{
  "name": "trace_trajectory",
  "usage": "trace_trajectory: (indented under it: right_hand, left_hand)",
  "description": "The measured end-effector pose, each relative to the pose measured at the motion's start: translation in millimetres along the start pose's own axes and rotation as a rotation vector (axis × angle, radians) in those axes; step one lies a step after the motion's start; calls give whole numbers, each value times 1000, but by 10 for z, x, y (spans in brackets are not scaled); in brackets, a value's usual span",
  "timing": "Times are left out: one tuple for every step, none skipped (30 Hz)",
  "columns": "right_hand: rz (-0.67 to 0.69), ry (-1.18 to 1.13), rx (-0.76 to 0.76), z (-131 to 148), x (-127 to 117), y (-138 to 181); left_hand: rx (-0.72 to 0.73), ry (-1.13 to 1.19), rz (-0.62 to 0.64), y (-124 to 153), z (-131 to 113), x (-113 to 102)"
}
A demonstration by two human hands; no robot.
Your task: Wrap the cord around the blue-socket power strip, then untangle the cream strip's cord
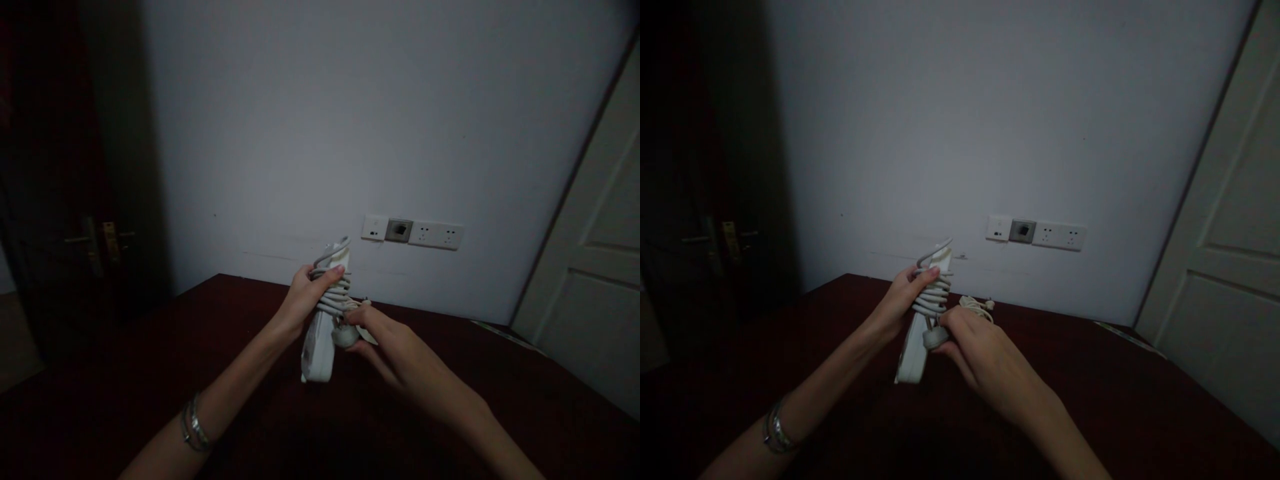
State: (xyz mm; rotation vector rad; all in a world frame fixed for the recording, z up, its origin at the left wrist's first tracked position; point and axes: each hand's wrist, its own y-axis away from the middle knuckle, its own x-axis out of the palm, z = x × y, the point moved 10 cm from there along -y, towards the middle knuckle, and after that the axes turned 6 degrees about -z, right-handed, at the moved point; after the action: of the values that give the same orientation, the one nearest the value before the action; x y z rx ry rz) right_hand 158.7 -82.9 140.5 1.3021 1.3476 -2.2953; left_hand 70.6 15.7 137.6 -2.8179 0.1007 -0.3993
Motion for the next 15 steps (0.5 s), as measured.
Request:
trace_trajectory:
  right_hand:
    - [-4,21,-11,11,-4,-1]
    - [-6,44,-20,21,-7,-2]
    - [-6,67,-29,30,-10,-2]
    - [-4,88,-37,38,-9,-1]
    - [1,110,-46,46,-5,0]
    - [7,131,-53,51,0,2]
    - [9,154,-61,54,4,3]
    - [10,176,-67,55,6,3]
    - [7,199,-73,56,5,2]
    - [2,222,-77,55,3,0]
    - [-3,243,-81,56,-1,-1]
    - [-8,264,-84,55,-5,-3]
    - [-14,285,-89,56,-12,-3]
    - [-21,306,-92,56,-19,-3]
    - [-29,325,-96,59,-29,-1]
  left_hand:
    - [10,-3,-13,9,-15,-7]
    - [16,-5,-25,15,-24,-13]
    - [19,-7,-33,20,-28,-16]
    - [23,-10,-39,23,-31,-18]
    - [28,-12,-44,25,-33,-19]
    - [35,-16,-48,26,-37,-18]
    - [43,-19,-50,27,-42,-17]
    - [53,-22,-53,30,-49,-16]
    - [63,-25,-56,35,-58,-15]
    - [74,-29,-60,41,-68,-14]
    - [84,-33,-63,48,-79,-11]
    - [95,-39,-68,55,-91,-9]
    - [105,-45,-78,62,-103,-11]
    - [114,-52,-89,68,-114,-13]
    - [124,-56,-101,73,-125,-16]
